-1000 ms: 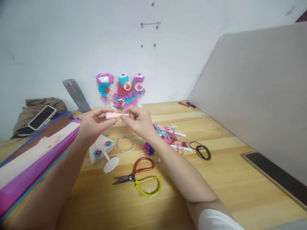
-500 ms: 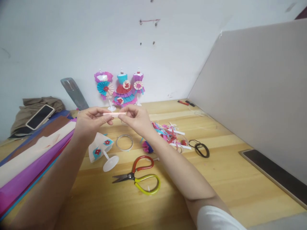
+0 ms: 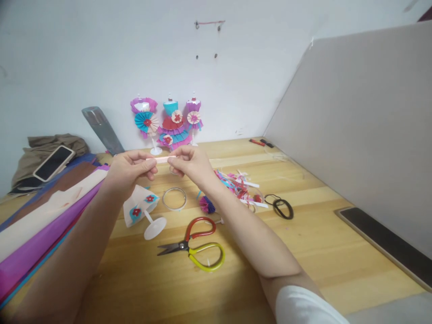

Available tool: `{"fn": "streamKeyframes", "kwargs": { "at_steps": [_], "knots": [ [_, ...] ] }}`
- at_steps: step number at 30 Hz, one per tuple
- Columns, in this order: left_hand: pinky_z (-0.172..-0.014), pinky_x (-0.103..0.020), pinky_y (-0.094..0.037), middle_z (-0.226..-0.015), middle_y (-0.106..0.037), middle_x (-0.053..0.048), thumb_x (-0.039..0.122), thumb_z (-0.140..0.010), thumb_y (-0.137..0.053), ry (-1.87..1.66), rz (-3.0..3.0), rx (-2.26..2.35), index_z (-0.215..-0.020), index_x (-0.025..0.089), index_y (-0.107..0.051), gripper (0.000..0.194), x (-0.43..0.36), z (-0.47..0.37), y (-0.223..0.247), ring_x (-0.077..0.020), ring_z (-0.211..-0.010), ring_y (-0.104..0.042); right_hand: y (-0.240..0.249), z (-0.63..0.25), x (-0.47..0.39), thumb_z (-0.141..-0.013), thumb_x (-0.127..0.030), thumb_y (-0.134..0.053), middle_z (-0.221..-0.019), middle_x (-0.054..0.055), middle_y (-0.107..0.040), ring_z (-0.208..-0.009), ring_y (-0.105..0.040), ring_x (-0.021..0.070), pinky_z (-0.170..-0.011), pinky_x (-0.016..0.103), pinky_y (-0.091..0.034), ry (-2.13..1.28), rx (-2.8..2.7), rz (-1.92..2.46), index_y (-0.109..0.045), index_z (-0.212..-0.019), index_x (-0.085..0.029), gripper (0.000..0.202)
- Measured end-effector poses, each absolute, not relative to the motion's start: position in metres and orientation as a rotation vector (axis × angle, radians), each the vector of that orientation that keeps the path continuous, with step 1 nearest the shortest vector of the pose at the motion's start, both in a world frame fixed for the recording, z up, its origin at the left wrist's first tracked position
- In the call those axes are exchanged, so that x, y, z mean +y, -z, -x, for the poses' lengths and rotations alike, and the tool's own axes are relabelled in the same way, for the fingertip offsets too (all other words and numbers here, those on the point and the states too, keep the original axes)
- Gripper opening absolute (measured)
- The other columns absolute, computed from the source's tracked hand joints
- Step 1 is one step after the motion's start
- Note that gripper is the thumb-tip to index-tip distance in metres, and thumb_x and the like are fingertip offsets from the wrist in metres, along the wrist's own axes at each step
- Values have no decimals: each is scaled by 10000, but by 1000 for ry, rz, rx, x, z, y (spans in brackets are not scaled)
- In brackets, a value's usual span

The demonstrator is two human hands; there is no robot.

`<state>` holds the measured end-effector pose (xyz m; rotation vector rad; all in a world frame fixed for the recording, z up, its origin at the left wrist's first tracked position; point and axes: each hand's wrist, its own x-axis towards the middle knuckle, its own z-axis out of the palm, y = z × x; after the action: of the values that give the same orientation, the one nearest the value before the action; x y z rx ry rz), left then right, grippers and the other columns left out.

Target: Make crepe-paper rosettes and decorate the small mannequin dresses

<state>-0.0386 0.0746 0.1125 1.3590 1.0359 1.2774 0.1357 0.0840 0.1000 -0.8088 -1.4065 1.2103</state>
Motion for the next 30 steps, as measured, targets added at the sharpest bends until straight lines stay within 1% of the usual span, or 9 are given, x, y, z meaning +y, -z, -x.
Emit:
{"fn": "streamKeyframes", "kwargs": {
  "at_steps": [3, 8, 10, 14, 18, 22, 26, 28, 30],
  "knots": [
    [-461, -215, -471, -542, -661, -18, 273, -559, -810, -1263, -1314, 1020, -689, 115, -673, 247, 76, 39, -112, -99, -422, -565, -99, -137, 85, -642, -350, -765, -501, -37, -594, -430, -503, 71, -439, 204, -413, -1241, -1406, 824, -617, -706, -157, 252],
    [-466, -193, -458, -549, -651, -16, 245, -571, -801, -1278, -1188, 1044, -666, 111, -668, 212, 77, 40, -115, -86, -442, -567, -96, -135, 87, -615, -383, -791, -546, -40, -621, -495, -567, 108, -479, 221, -448, -1211, -1439, 817, -615, -888, -166, 391],
    [-460, -187, -446, -546, -639, -11, 239, -579, -807, -1271, -1143, 1034, -654, 111, -658, 211, 77, 40, -114, -79, -438, -556, -93, -132, 89, -608, -418, -794, -563, -35, -620, -509, -570, 111, -487, 226, -455, -1200, -1450, 821, -606, -863, -171, 402],
    [-441, -177, -431, -547, -609, -1, 242, -595, -820, -1174, -1057, 959, -634, 108, -633, 233, 79, 40, -110, -68, -431, -533, -87, -128, 93, -627, -444, -755, -588, -24, -606, -517, -547, 100, -506, 234, -451, -1106, -1459, 827, -582, -732, -176, 337],
    [-442, -158, -439, -556, -584, 16, 241, -626, -821, -1110, -1003, 896, -643, 110, -619, 242, 80, 42, -107, -44, -428, -502, -85, -131, 96, -696, -363, -679, -571, -33, -570, -515, -509, 101, -517, 243, -409, -874, -1573, 857, -589, -717, -179, 206],
    [-393, -160, -400, -530, -559, 32, 272, -610, -829, -1057, -1026, 921, -618, 128, -588, 281, 80, 45, -110, -40, -386, -463, -88, -136, 93, -738, -276, -616, -613, -19, -568, -569, -499, 111, -574, 262, -392, -585, -1692, 901, -605, -709, -177, 103],
    [-377, -163, -359, -466, -490, 66, 286, -606, -835, -1023, -1043, 919, -654, 146, -572, 302, 80, 45, -110, -34, -352, -403, -86, -134, 94, -725, -355, -659, -696, 0, -572, -648, -523, 139, -611, 277, -407, -700, -1714, 904, -626, -788, -177, 192],
    [-387, -165, -361, -450, -456, 83, 295, -624, -830, -1009, -1034, 907, -690, 149, -578, 299, 79, 44, -109, -31, -347, -377, -82, -131, 96, -713, -396, -684, -761, 22, -584, -722, -544, 163, -643, 289, -424, -759, -1688, 885, -632, -783, -176, 236],
    [-399, -167, -370, -442, -431, 97, 301, -646, -822, -989, -1021, 903, -722, 152, -582, 293, 79, 44, -108, -25, -340, -351, -79, -130, 98, -719, -377, -685, -822, 36, -607, -787, -558, 177, -683, 298, -438, -783, -1668, 848, -641, -770, -180, 208]
  ]
}}
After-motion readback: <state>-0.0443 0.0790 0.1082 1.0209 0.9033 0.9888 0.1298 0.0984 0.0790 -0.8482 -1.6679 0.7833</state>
